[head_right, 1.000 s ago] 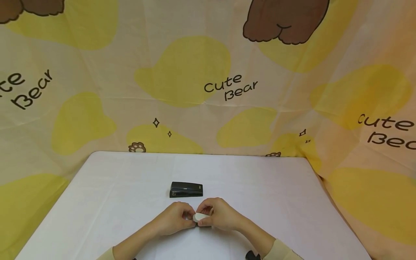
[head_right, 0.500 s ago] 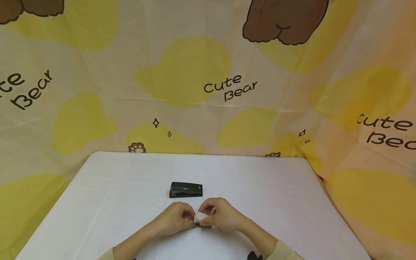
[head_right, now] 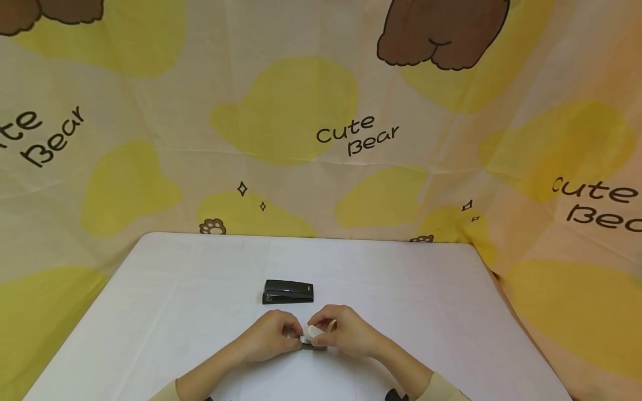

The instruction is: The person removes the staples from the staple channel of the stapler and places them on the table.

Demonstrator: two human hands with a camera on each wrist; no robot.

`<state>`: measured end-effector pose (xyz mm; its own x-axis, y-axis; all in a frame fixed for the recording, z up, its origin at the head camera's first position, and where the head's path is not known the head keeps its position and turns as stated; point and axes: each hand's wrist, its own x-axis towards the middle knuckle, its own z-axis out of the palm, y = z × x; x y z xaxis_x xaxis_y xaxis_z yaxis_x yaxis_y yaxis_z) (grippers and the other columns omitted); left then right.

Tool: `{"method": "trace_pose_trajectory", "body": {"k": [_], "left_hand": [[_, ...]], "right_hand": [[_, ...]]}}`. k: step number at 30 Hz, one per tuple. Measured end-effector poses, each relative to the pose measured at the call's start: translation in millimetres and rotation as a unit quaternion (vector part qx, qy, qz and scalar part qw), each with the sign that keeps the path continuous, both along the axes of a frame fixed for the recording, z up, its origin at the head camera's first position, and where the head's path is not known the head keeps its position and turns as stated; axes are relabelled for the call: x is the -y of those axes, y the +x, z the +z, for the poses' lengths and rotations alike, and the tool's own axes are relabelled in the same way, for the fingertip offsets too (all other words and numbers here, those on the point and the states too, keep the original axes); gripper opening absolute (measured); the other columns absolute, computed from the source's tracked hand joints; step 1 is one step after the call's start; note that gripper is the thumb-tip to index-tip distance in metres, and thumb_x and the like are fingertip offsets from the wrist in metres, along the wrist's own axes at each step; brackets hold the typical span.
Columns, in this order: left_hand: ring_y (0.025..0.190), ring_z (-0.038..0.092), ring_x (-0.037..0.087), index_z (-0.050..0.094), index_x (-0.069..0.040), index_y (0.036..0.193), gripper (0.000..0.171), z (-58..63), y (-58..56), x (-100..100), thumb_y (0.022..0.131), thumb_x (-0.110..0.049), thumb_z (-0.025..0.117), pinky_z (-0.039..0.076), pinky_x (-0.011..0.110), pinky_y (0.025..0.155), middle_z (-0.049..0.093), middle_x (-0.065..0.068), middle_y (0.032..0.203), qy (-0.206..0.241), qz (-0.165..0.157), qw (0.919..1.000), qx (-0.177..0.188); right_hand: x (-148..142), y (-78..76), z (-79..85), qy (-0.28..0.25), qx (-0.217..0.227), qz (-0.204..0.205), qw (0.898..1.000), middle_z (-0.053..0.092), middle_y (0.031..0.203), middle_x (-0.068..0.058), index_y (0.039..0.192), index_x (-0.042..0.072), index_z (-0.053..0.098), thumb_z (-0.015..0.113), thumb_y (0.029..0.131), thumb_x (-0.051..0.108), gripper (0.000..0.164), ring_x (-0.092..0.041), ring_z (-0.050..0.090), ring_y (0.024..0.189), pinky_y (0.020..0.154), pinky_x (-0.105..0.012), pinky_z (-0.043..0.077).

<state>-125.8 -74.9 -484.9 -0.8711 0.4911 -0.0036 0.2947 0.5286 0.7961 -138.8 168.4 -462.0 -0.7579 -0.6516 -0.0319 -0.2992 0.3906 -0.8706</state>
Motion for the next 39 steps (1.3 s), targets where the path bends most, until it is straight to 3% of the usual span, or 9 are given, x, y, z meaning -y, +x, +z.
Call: {"method": "trace_pose_trajectory", "body": {"k": [20, 28, 39], "left_hand": [[0.065, 0.051, 0.004, 0.076, -0.015, 0.081, 0.011, 0.2, 0.9, 0, 0.081, -0.008, 0.083, 0.042, 0.023, 0.060, 0.060, -0.012, 0.072, 0.001, 0.004, 0.9998, 0.017], [0.066, 0.051, 0.004, 0.075, -0.016, 0.081, 0.011, 0.1, 0.6, -1, 0.080, -0.007, 0.082, 0.041, 0.024, 0.060, 0.060, -0.013, 0.071, -0.001, 0.007, 0.9999, 0.015], [0.065, 0.051, 0.003, 0.076, -0.015, 0.081, 0.011, -0.1, 0.6, -1, 0.080, -0.006, 0.082, 0.043, 0.023, 0.060, 0.060, -0.014, 0.071, 0.005, 0.006, 0.9999, 0.010]], "right_hand": [[-10, 3.0, 3.7, -0.004, 0.022, -0.016, 1.000, 0.068, 0.103, 0.003, 0.109, 0.014, 0.072, 0.083, 0.090, 0.014, 0.023, -0.019, 0.063, 0.095, 0.078, -0.026, 0.052], [-16, 1.6, 2.1, -0.020, -0.007, 0.012, 1.000, 0.069, 0.107, 0.002, 0.121, 0.006, 0.072, 0.082, 0.091, 0.016, 0.033, -0.021, 0.065, 0.095, 0.084, -0.029, 0.053], [-23, 2.0, -1.0, -0.026, -0.014, 0.011, 0.999, 0.070, 0.105, 0.002, 0.116, 0.009, 0.072, 0.082, 0.091, 0.016, 0.027, -0.020, 0.067, 0.094, 0.081, -0.029, 0.054]]}}
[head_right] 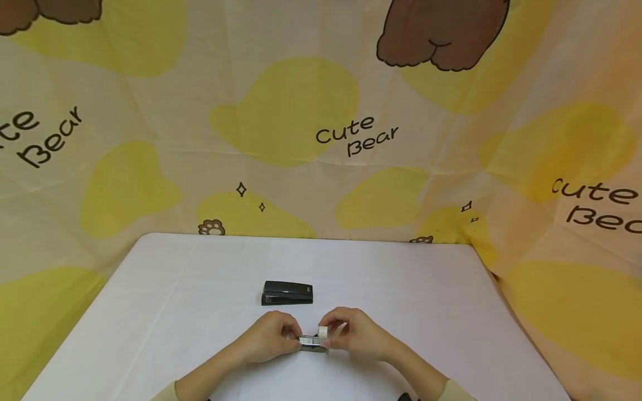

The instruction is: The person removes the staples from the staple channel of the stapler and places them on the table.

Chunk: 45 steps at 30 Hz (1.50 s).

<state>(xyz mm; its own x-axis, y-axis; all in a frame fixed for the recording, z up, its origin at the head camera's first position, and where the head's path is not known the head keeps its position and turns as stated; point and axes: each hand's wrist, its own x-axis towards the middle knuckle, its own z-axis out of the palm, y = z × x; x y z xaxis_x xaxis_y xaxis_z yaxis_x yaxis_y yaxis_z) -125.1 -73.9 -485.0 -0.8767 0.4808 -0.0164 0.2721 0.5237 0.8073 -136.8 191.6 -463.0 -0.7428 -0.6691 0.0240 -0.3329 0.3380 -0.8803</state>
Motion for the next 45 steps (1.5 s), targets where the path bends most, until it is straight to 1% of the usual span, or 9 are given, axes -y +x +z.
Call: {"method": "trace_pose_trajectory", "body": {"k": [5, 12, 21, 27, 33, 41, 45], "left_hand": [[0.064, 0.051, 0.002, 0.076, -0.014, 0.081, 0.010, 0.4, 0.3, 0, 0.080, -0.006, 0.082, 0.043, 0.023, 0.059, 0.060, -0.014, 0.070, 0.002, 0.000, 1.0000, 0.002], [0.062, 0.052, 0.004, 0.077, -0.010, 0.084, 0.008, 0.8, 0.7, 1, 0.081, -0.006, 0.083, 0.043, 0.022, 0.057, 0.061, -0.012, 0.071, 0.007, -0.003, 0.9999, 0.008], [0.064, 0.052, 0.003, 0.077, -0.012, 0.083, 0.008, 0.3, 0.6, 2, 0.081, -0.007, 0.083, 0.043, 0.023, 0.059, 0.060, -0.012, 0.071, 0.004, -0.002, 1.0000, 0.005], [0.063, 0.052, 0.003, 0.077, -0.012, 0.083, 0.008, 1.5, 1.0, 3, 0.081, -0.006, 0.082, 0.042, 0.022, 0.057, 0.061, -0.012, 0.070, 0.009, -0.003, 0.9999, 0.007], [0.063, 0.052, 0.003, 0.076, -0.012, 0.083, 0.008, 2.4, 1.4, 3, 0.081, -0.005, 0.081, 0.043, 0.022, 0.058, 0.061, -0.012, 0.070, 0.012, -0.005, 0.9999, 0.010], [0.063, 0.052, 0.002, 0.077, -0.012, 0.083, 0.009, 2.7, 1.3, 4, 0.081, -0.005, 0.081, 0.043, 0.022, 0.058, 0.061, -0.013, 0.069, 0.008, -0.006, 0.9999, 0.005], [0.062, 0.052, 0.003, 0.077, -0.013, 0.083, 0.009, 2.4, 1.5, 4, 0.081, -0.006, 0.082, 0.042, 0.023, 0.058, 0.061, -0.013, 0.069, 0.006, -0.004, 1.0000, 0.005]], "right_hand": [[-2, 0.6, -0.3, -0.001, -0.002, -0.002, 1.000, 0.069, 0.104, 0.002, 0.115, 0.009, 0.072, 0.081, 0.091, 0.015, 0.026, -0.017, 0.065, 0.093, 0.081, -0.029, 0.053], [-6, 2.2, 1.9, 0.004, 0.005, -0.001, 1.000, 0.068, 0.103, 0.003, 0.113, 0.011, 0.070, 0.079, 0.091, 0.015, 0.024, -0.014, 0.063, 0.096, 0.084, -0.029, 0.053], [-13, 2.6, 2.6, 0.019, 0.023, -0.018, 0.999, 0.069, 0.104, 0.003, 0.111, 0.011, 0.071, 0.080, 0.089, 0.012, 0.023, -0.012, 0.064, 0.096, 0.084, -0.029, 0.054], [-17, 2.5, 2.8, 0.010, 0.034, -0.021, 0.999, 0.070, 0.105, 0.000, 0.110, 0.010, 0.071, 0.080, 0.089, 0.012, 0.023, -0.013, 0.065, 0.096, 0.083, -0.029, 0.054], [-22, 2.7, 1.4, 0.004, 0.027, -0.024, 0.999, 0.071, 0.104, -0.001, 0.108, 0.009, 0.073, 0.080, 0.088, 0.011, 0.022, -0.013, 0.065, 0.095, 0.082, -0.029, 0.055], [-25, 2.1, 0.0, 0.021, 0.019, -0.027, 0.999, 0.072, 0.101, 0.002, 0.106, 0.013, 0.073, 0.080, 0.088, 0.011, 0.019, -0.013, 0.066, 0.089, 0.078, -0.029, 0.054], [-26, 1.5, 0.1, 0.018, 0.014, -0.025, 0.999, 0.073, 0.100, 0.001, 0.105, 0.012, 0.074, 0.080, 0.087, 0.010, 0.019, -0.012, 0.065, 0.088, 0.077, -0.029, 0.054]]}}
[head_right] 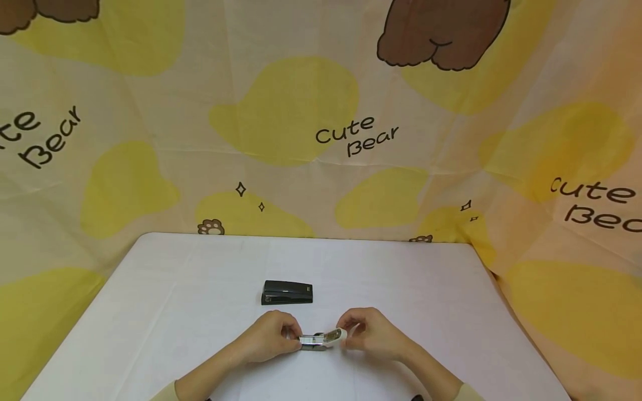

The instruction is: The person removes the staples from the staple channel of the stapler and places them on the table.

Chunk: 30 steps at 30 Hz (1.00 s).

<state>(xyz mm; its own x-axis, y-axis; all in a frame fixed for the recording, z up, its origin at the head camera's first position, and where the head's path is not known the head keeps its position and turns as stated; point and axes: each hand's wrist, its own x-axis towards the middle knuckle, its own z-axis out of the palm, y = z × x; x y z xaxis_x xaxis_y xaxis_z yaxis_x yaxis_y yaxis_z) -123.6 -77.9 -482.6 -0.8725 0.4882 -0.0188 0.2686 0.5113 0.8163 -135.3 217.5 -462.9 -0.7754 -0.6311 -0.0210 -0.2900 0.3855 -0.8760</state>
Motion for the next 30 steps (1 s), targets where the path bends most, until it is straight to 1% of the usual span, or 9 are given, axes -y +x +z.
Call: {"method": "trace_pose_trajectory", "body": {"k": [4, 15, 21, 30], "left_hand": [[0.063, 0.052, 0.002, 0.076, -0.015, 0.082, 0.010, -0.3, -0.4, 0.3, 0.080, -0.007, 0.082, 0.043, 0.023, 0.058, 0.061, -0.014, 0.069, -0.003, 0.002, 1.0000, 0.000], [0.064, 0.052, 0.002, 0.076, -0.016, 0.081, 0.012, -0.1, -1.4, 0.5, 0.080, -0.007, 0.082, 0.043, 0.023, 0.060, 0.060, -0.014, 0.070, -0.005, 0.000, 1.0000, 0.000], [0.064, 0.052, 0.002, 0.076, -0.016, 0.081, 0.012, 0.1, -1.7, 1.0, 0.080, -0.006, 0.082, 0.043, 0.023, 0.060, 0.060, -0.014, 0.070, -0.002, -0.001, 1.0000, 0.002], [0.064, 0.052, 0.001, 0.076, -0.017, 0.081, 0.012, 1.3, -2.4, 2.6, 0.081, -0.007, 0.083, 0.044, 0.023, 0.060, 0.060, -0.014, 0.070, 0.000, -0.004, 1.0000, 0.003]], "right_hand": [[-1.3, 0.0, 0.7, -0.008, 0.000, -0.001, 1.000, 0.073, 0.099, -0.001, 0.104, 0.011, 0.074, 0.081, 0.086, 0.008, 0.019, -0.012, 0.065, 0.086, 0.076, -0.028, 0.054], [-3.5, 0.5, 3.2, 0.001, 0.027, -0.015, 1.000, 0.073, 0.101, -0.004, 0.104, 0.009, 0.074, 0.082, 0.085, 0.008, 0.021, -0.015, 0.064, 0.084, 0.075, -0.027, 0.053], [-2.2, 0.6, 4.9, 0.008, 0.030, -0.021, 0.999, 0.073, 0.100, -0.002, 0.104, 0.009, 0.074, 0.082, 0.084, 0.008, 0.021, -0.015, 0.064, 0.084, 0.075, -0.027, 0.052], [-1.0, 1.0, 4.3, 0.015, 0.017, -0.019, 1.000, 0.072, 0.098, 0.002, 0.104, 0.012, 0.074, 0.081, 0.087, 0.009, 0.019, -0.013, 0.064, 0.088, 0.078, -0.028, 0.052]]}}
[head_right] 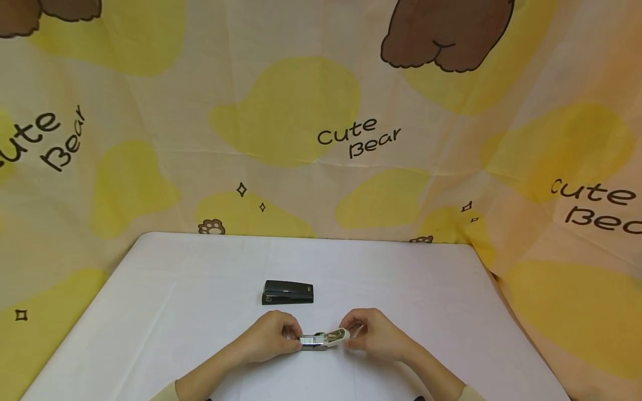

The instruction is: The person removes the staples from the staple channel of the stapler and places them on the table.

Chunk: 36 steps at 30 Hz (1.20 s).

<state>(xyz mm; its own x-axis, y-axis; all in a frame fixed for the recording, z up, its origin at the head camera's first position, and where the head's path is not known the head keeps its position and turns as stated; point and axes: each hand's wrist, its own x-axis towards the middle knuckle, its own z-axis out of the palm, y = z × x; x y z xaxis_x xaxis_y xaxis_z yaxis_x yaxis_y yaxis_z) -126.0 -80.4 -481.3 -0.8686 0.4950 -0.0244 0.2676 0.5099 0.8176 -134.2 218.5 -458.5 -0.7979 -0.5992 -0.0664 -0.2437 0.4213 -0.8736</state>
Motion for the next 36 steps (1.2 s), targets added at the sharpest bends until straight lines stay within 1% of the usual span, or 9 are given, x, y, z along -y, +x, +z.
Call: {"method": "trace_pose_trajectory", "body": {"k": [8, 15, 23, 25, 32, 36], "left_hand": [[0.065, 0.052, 0.002, 0.076, -0.017, 0.082, 0.011, -0.2, 0.2, 1.3, 0.081, -0.008, 0.083, 0.044, 0.023, 0.061, 0.061, -0.014, 0.071, 0.001, 0.001, 1.0000, 0.001], [0.065, 0.052, 0.002, 0.076, -0.016, 0.082, 0.011, 1.0, 2.0, -0.5, 0.081, -0.008, 0.083, 0.044, 0.023, 0.062, 0.060, -0.014, 0.070, -0.003, 0.005, 1.0000, 0.001], [0.066, 0.051, 0.003, 0.076, -0.016, 0.082, 0.011, 1.2, 3.6, -2.0, 0.081, -0.008, 0.083, 0.042, 0.024, 0.061, 0.060, -0.014, 0.071, -0.005, 0.006, 1.0000, 0.001], [0.065, 0.051, 0.003, 0.076, -0.016, 0.083, 0.010, 0.4, 2.9, -1.9, 0.081, -0.008, 0.083, 0.042, 0.023, 0.061, 0.060, -0.014, 0.071, -0.004, 0.005, 1.0000, 0.002], [0.065, 0.052, 0.002, 0.076, -0.015, 0.083, 0.010, -3.4, 0.2, -1.1, 0.082, -0.008, 0.083, 0.043, 0.023, 0.061, 0.060, -0.014, 0.071, 0.002, 0.001, 1.0000, 0.005], [0.065, 0.052, 0.003, 0.076, -0.015, 0.084, 0.010, -5.0, -0.5, -0.9, 0.082, -0.008, 0.083, 0.043, 0.023, 0.061, 0.061, -0.013, 0.071, 0.007, -0.001, 0.9999, 0.010]], "right_hand": [[2.0, 0.9, 1.4, 0.001, -0.001, -0.001, 1.000, 0.072, 0.097, 0.003, 0.106, 0.012, 0.074, 0.082, 0.087, 0.010, 0.021, -0.012, 0.064, 0.089, 0.077, -0.028, 0.053], [1.2, 2.5, 2.9, -0.004, 0.011, -0.003, 1.000, 0.071, 0.097, -0.007, 0.107, 0.010, 0.073, 0.081, 0.087, 0.008, 0.021, -0.013, 0.063, 0.087, 0.076, -0.027, 0.052], [-0.9, 2.5, 2.2, -0.002, 0.014, 0.000, 1.000, 0.071, 0.097, -0.011, 0.109, 0.009, 0.073, 0.080, 0.089, 0.008, 0.022, -0.013, 0.063, 0.089, 0.077, -0.028, 0.052], [-0.8, 2.3, 1.9, 0.000, 0.012, -0.001, 1.000, 0.071, 0.097, -0.010, 0.109, 0.009, 0.073, 0.080, 0.089, 0.009, 0.022, -0.013, 0.063, 0.090, 0.078, -0.028, 0.052], [-1.1, 3.0, -0.5, -0.004, 0.001, 0.000, 1.000, 0.072, 0.100, -0.002, 0.111, 0.009, 0.073, 0.080, 0.090, 0.010, 0.022, -0.013, 0.064, 0.092, 0.081, -0.029, 0.053], [-2.8, 4.0, -1.9, -0.005, -0.005, -0.003, 1.000, 0.072, 0.101, -0.003, 0.112, 0.007, 0.072, 0.079, 0.091, 0.011, 0.023, -0.012, 0.065, 0.093, 0.082, -0.028, 0.054]]}}
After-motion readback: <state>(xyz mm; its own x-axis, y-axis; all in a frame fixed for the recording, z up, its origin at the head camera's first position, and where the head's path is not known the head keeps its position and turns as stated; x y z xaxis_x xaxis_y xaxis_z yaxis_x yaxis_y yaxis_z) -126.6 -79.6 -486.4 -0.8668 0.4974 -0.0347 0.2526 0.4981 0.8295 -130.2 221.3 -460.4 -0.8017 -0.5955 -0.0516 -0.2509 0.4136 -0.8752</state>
